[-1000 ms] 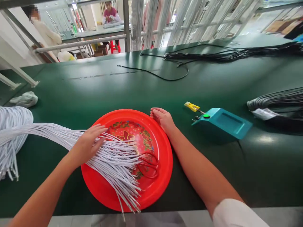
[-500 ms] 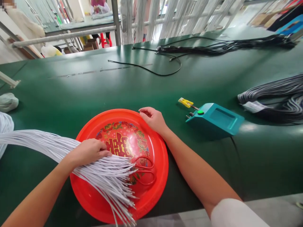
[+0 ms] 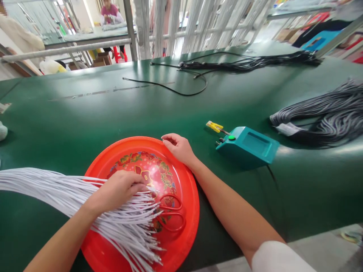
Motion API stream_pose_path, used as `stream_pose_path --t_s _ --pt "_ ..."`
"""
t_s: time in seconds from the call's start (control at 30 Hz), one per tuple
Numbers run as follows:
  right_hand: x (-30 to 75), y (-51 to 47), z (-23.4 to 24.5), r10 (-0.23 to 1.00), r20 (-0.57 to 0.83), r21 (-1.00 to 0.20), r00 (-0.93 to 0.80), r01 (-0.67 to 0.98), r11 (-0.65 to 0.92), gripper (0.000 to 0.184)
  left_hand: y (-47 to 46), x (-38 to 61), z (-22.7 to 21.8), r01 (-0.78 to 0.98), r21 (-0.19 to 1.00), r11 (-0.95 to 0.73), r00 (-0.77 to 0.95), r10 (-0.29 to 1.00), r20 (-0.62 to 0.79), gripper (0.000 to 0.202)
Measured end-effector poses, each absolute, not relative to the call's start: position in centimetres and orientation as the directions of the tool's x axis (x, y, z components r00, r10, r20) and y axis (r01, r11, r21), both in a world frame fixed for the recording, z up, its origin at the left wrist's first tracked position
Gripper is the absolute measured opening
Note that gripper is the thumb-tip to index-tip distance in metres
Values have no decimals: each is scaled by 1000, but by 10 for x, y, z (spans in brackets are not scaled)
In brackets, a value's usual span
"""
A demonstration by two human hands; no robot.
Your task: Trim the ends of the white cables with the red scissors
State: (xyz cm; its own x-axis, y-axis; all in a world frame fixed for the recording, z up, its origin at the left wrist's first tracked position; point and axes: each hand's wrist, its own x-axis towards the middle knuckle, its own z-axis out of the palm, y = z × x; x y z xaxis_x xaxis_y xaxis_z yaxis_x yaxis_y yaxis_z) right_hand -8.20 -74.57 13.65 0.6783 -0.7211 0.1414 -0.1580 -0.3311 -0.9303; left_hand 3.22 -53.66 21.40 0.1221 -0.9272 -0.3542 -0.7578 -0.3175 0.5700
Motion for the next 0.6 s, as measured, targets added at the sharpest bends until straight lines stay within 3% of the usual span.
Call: stream_pose_path --t_s 0.17,0.3,0.47,0.6 --pt "-81 -746 134 -724 158 -933 672 -139 -333 20 -538 22 206 -808 540 -236 98 -958 -271 29" --pt "-79 -747 132 -723 159 -933 673 -138 -334 22 -538 23 200 -703 636 -317 208 -948 -243 31" --pt "-78 -748 131 -724 166 -926 669 -147 -348 22 -538 26 193 -590 734 -336 399 -912 -96 32" --pt "-77 -749 130 -718 187 -917 670 -142 -372 21 -539 26 186 -539 784 -306 415 -907 -69 32"
